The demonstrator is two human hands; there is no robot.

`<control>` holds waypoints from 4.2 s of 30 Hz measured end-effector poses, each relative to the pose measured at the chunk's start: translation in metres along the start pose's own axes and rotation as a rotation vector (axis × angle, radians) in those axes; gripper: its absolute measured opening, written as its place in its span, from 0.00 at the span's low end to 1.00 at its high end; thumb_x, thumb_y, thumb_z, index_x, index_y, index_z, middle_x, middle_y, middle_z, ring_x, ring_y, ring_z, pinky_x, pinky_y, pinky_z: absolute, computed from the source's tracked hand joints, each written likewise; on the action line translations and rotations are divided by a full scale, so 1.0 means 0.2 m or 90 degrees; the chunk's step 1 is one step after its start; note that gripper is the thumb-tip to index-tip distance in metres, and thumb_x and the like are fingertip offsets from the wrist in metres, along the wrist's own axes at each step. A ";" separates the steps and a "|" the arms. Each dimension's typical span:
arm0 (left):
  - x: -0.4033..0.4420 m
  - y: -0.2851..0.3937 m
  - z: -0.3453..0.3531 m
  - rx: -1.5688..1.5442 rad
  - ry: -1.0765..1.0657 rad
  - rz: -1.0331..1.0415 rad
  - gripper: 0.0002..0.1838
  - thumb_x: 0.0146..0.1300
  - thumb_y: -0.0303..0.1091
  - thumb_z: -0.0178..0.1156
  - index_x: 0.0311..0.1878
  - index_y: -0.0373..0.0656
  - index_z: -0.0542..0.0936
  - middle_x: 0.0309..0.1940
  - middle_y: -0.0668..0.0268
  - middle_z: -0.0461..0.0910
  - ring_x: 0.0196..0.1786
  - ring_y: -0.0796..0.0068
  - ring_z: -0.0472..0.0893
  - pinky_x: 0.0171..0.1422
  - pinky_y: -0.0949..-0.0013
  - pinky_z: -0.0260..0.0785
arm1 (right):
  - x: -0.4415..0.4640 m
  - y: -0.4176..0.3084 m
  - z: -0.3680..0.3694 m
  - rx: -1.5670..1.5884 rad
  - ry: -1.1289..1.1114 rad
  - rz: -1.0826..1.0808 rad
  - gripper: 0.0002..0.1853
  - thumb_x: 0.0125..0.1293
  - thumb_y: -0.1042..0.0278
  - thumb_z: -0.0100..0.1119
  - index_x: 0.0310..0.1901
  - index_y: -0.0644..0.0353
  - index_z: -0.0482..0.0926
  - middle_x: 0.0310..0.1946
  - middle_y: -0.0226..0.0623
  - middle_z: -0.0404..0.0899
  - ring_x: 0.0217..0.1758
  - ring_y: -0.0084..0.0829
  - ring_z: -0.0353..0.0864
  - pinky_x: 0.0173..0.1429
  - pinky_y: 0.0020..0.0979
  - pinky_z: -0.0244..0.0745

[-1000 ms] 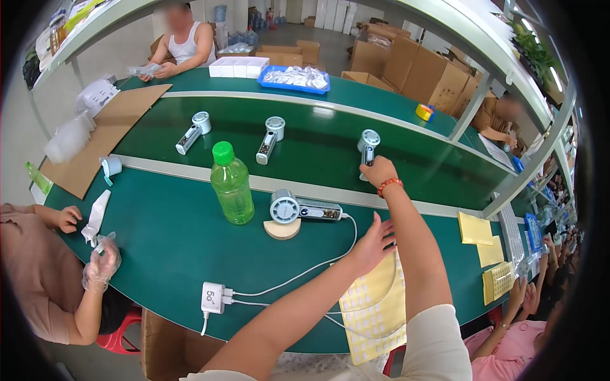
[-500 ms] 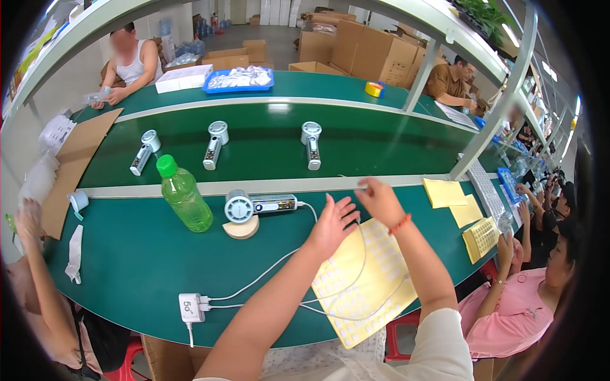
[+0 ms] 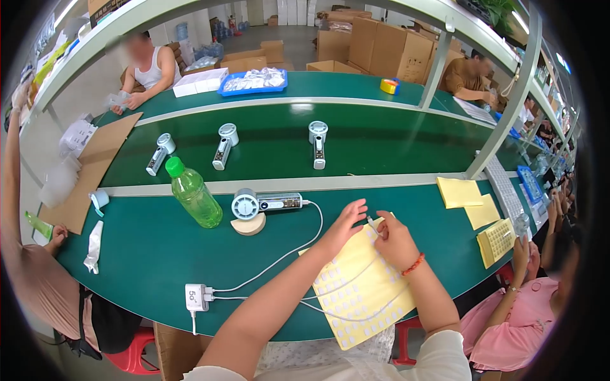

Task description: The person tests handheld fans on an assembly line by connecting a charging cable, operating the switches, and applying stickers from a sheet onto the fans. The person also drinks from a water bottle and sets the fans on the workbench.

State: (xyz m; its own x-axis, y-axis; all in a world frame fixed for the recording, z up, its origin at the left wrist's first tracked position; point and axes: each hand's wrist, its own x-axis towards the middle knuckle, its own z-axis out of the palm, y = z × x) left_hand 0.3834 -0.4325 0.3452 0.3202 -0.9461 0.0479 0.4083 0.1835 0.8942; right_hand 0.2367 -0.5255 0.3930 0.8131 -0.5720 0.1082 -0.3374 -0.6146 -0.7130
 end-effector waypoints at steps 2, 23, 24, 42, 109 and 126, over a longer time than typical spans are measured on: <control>-0.02 -0.02 0.03 0.162 -0.003 0.054 0.32 0.71 0.54 0.40 0.70 0.43 0.54 0.65 0.56 0.60 0.68 0.63 0.61 0.70 0.64 0.55 | -0.01 0.02 -0.01 0.027 0.000 0.005 0.24 0.50 0.81 0.54 0.53 0.66 0.69 0.32 0.38 0.74 0.30 0.30 0.76 0.37 0.28 0.72; -0.07 -0.04 0.10 0.324 0.067 0.166 0.08 0.65 0.32 0.57 0.39 0.39 0.71 0.31 0.69 0.74 0.33 0.83 0.74 0.39 0.76 0.68 | -0.04 0.01 0.06 0.026 0.036 -0.126 0.09 0.58 0.77 0.58 0.41 0.66 0.74 0.31 0.43 0.77 0.22 0.32 0.72 0.27 0.30 0.68; -0.07 -0.04 0.10 0.324 0.083 0.181 0.07 0.65 0.32 0.57 0.38 0.39 0.71 0.30 0.69 0.73 0.33 0.84 0.73 0.38 0.77 0.67 | -0.03 0.02 0.07 0.056 0.065 -0.138 0.08 0.58 0.77 0.59 0.39 0.66 0.73 0.28 0.41 0.76 0.19 0.27 0.70 0.25 0.28 0.66; -0.05 -0.05 0.05 0.328 0.097 0.145 0.05 0.66 0.30 0.54 0.38 0.40 0.70 0.26 0.74 0.70 0.27 0.90 0.66 0.31 0.81 0.60 | -0.04 0.00 0.08 0.036 0.153 -0.216 0.07 0.55 0.82 0.59 0.36 0.65 0.74 0.23 0.35 0.74 0.17 0.24 0.67 0.22 0.26 0.63; -0.03 -0.06 0.04 0.189 0.078 0.179 0.07 0.57 0.19 0.46 0.38 0.38 0.69 0.20 0.75 0.61 0.24 0.89 0.59 0.28 0.78 0.52 | -0.04 0.04 0.10 0.052 0.096 -0.208 0.07 0.52 0.86 0.57 0.34 0.67 0.74 0.27 0.35 0.74 0.17 0.20 0.62 0.21 0.23 0.58; -0.03 -0.04 0.04 0.165 0.069 0.157 0.06 0.56 0.20 0.46 0.35 0.37 0.71 0.19 0.75 0.62 0.24 0.89 0.60 0.28 0.78 0.52 | -0.05 0.04 0.10 0.051 0.102 -0.234 0.08 0.52 0.86 0.56 0.35 0.67 0.73 0.29 0.34 0.74 0.17 0.21 0.61 0.21 0.23 0.57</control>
State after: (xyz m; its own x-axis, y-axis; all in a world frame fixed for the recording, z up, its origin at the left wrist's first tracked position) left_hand 0.3706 -0.4307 0.3408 0.4758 -0.8460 0.2406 0.0828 0.3154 0.9454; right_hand 0.2362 -0.5134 0.3728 0.7868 -0.4025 0.4679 0.0053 -0.7537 -0.6572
